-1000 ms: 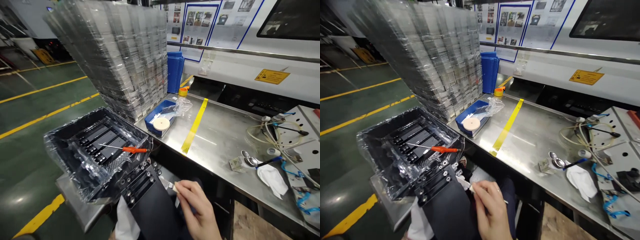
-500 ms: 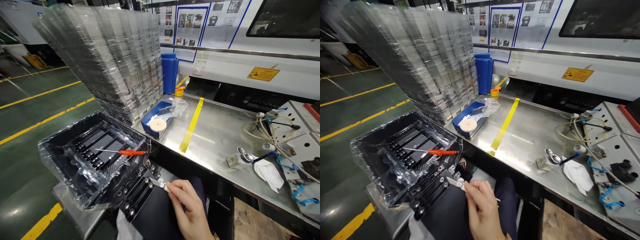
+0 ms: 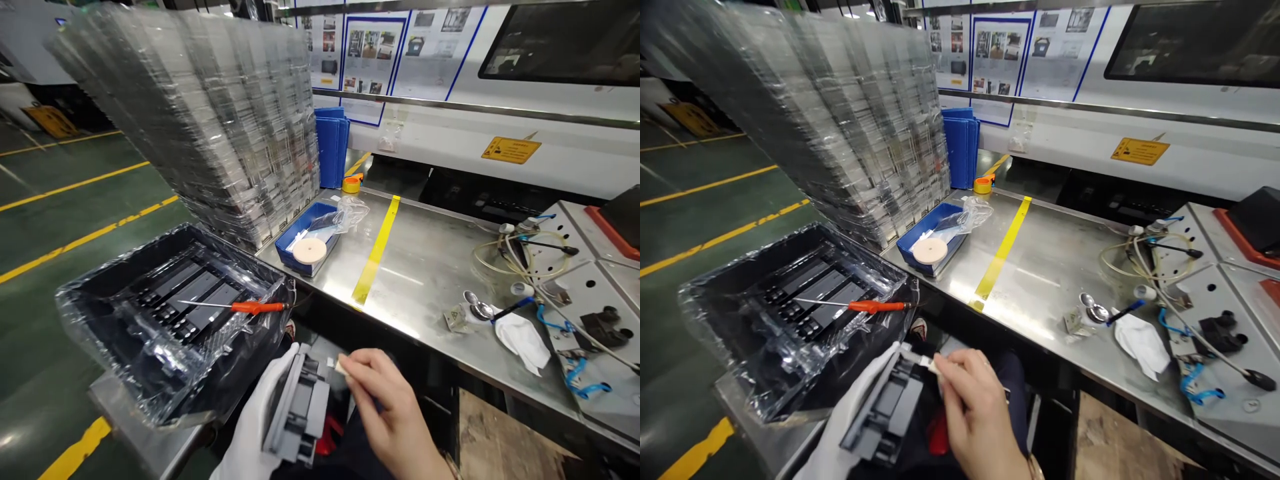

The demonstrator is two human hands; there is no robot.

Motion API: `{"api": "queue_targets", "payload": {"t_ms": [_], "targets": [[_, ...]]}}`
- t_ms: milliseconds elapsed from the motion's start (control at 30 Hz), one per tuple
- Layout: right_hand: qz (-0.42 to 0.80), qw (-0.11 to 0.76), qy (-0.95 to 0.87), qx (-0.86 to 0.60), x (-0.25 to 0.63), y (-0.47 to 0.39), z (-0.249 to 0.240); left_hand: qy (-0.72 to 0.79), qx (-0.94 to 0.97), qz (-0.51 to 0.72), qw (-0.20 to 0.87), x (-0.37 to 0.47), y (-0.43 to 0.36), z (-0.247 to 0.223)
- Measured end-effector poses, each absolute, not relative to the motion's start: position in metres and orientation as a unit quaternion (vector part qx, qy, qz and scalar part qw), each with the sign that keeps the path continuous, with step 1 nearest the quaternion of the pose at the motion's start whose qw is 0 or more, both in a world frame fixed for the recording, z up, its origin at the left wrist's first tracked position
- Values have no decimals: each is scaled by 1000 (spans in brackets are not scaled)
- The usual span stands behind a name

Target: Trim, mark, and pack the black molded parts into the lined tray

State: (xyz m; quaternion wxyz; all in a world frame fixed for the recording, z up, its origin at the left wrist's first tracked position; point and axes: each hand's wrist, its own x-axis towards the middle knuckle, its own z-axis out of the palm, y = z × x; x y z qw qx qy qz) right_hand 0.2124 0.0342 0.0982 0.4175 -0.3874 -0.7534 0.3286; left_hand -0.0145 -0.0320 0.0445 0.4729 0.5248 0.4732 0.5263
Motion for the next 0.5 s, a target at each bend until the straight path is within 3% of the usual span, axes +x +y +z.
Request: {"api": "queue_targets", "payload": {"t_ms": [167,367,500], "targets": [[298,402,-766,-403,213,32,103,556,630,464,282,-12,-25,69],[353,392,-736,-423,221,36,101,564,517,486,421,-26,-28,66],[608,316,-587,-431,219,43,94,575,472,480,465,-39,-40,47]]}}
